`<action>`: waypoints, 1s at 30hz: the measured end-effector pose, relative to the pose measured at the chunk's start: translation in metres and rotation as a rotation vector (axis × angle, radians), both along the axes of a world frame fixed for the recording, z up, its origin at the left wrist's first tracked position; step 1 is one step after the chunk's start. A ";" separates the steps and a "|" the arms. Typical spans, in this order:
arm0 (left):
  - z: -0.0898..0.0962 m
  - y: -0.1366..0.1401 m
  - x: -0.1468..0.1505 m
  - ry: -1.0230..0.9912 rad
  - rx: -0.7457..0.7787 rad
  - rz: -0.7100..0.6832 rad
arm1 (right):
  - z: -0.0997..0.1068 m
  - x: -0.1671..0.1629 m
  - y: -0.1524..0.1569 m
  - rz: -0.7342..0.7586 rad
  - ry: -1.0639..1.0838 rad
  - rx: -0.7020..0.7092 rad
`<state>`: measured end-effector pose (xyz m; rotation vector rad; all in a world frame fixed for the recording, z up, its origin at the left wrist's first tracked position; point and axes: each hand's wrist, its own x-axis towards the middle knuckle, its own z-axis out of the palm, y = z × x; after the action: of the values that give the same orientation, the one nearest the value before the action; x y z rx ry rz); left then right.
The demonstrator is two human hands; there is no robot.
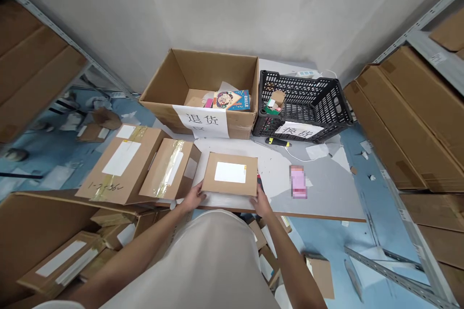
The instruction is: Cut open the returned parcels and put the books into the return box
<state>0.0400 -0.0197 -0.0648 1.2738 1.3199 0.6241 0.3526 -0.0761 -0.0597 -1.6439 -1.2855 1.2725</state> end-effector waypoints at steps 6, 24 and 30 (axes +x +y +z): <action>0.025 0.005 0.006 -0.008 0.023 0.090 | 0.015 -0.003 0.005 -0.057 0.092 -0.002; 0.071 0.056 0.023 0.520 0.162 0.090 | 0.045 0.015 0.078 -0.026 -0.397 -0.100; 0.072 0.035 0.026 0.505 0.243 0.156 | 0.002 0.018 0.032 -0.067 -0.698 -0.192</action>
<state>0.0657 0.0152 0.0072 1.6050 1.8124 0.6066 0.3702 -0.0439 -0.0577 -2.3731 -1.5072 0.8144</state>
